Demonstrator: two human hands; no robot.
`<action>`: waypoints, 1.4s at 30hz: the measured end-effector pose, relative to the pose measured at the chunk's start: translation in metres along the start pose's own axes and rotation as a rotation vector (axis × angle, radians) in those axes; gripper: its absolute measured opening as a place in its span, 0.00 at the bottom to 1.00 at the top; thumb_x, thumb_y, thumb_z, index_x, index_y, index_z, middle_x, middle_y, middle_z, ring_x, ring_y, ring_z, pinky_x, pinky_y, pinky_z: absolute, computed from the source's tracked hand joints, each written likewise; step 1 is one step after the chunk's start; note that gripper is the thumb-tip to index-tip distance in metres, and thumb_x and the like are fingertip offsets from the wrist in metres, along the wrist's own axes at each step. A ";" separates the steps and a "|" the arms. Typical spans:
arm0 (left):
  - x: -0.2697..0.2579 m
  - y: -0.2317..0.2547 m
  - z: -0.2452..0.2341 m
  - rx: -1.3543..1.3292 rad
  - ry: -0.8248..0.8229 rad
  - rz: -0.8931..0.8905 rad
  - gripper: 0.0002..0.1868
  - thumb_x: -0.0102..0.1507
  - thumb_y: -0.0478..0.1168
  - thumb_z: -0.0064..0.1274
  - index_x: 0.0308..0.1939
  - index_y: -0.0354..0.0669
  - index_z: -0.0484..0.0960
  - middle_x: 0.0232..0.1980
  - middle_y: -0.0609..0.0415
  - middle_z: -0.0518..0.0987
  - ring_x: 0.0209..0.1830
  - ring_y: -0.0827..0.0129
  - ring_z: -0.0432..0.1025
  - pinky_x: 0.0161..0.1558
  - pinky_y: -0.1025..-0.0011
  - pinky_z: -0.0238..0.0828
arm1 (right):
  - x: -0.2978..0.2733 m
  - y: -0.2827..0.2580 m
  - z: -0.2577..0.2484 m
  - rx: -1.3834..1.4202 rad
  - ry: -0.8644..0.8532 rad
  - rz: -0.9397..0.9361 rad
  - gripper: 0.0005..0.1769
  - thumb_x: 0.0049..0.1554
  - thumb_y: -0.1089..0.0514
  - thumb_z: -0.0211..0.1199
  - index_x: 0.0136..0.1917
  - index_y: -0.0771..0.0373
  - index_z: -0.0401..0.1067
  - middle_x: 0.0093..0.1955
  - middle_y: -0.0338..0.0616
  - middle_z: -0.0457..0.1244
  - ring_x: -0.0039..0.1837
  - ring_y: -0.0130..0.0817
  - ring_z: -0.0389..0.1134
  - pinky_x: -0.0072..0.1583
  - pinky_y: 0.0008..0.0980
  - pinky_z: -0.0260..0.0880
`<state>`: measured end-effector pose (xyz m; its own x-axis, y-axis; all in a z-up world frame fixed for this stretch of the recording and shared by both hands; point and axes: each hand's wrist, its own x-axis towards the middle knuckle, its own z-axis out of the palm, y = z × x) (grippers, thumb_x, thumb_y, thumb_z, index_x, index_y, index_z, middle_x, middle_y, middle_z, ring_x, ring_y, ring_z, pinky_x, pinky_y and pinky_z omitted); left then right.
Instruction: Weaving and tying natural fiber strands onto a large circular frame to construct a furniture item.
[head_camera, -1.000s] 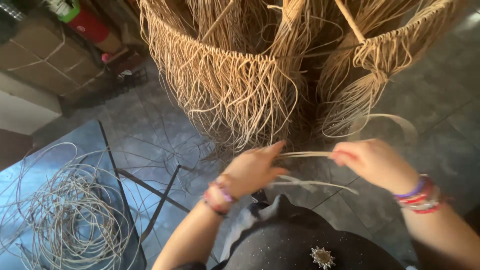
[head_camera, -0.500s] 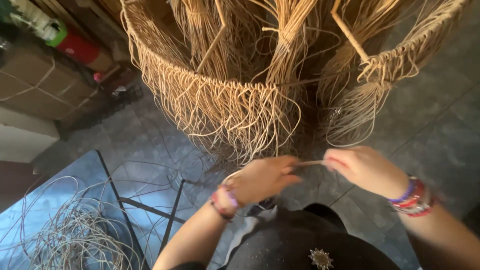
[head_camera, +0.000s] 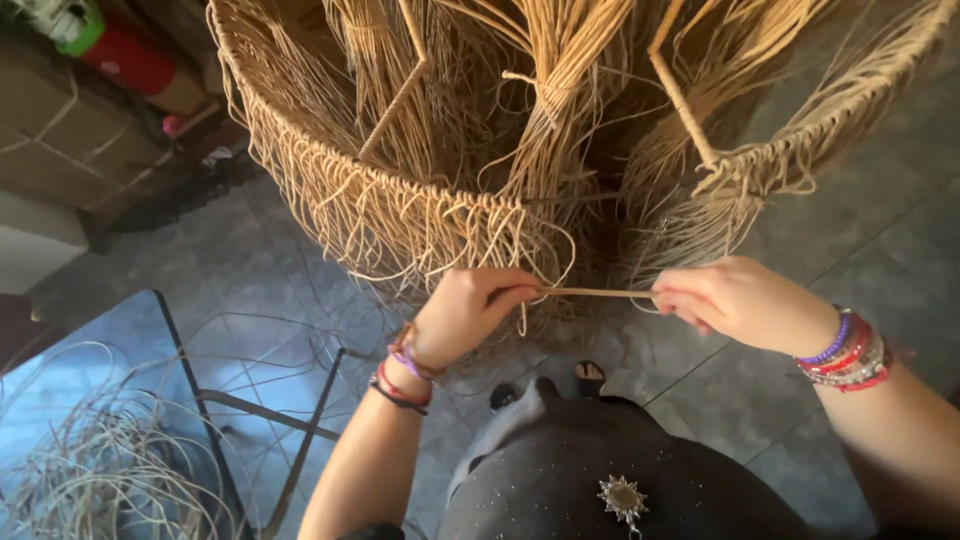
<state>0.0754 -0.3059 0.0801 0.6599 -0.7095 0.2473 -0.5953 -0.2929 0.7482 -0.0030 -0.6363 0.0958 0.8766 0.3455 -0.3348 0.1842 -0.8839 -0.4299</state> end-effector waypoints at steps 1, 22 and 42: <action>0.001 -0.001 -0.001 -0.016 -0.019 -0.014 0.11 0.69 0.42 0.51 0.45 0.43 0.87 0.42 0.57 0.88 0.35 0.70 0.82 0.41 0.72 0.79 | 0.003 0.003 -0.004 0.013 -0.038 -0.027 0.13 0.64 0.52 0.51 0.42 0.48 0.76 0.32 0.25 0.70 0.35 0.22 0.74 0.46 0.26 0.77; 0.037 0.002 0.128 0.349 0.594 0.060 0.17 0.63 0.38 0.57 0.55 0.41 0.77 0.44 0.48 0.76 0.40 0.54 0.76 0.44 0.62 0.76 | 0.080 0.018 -0.030 0.046 0.876 -0.350 0.13 0.66 0.58 0.60 0.62 0.49 0.78 0.39 0.28 0.69 0.40 0.29 0.72 0.47 0.29 0.75; 0.085 -0.052 0.165 0.749 0.643 -0.028 0.37 0.64 0.45 0.53 0.76 0.38 0.63 0.48 0.47 0.77 0.34 0.60 0.79 0.36 0.67 0.79 | 0.114 0.002 -0.038 -0.442 0.593 -0.083 0.08 0.59 0.51 0.61 0.37 0.47 0.74 0.31 0.33 0.69 0.38 0.38 0.74 0.41 0.38 0.75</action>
<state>0.0865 -0.4566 -0.0396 0.6695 -0.2777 0.6889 -0.5657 -0.7917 0.2307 0.1140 -0.6110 0.0888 0.9217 0.2991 0.2468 0.3122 -0.9499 -0.0146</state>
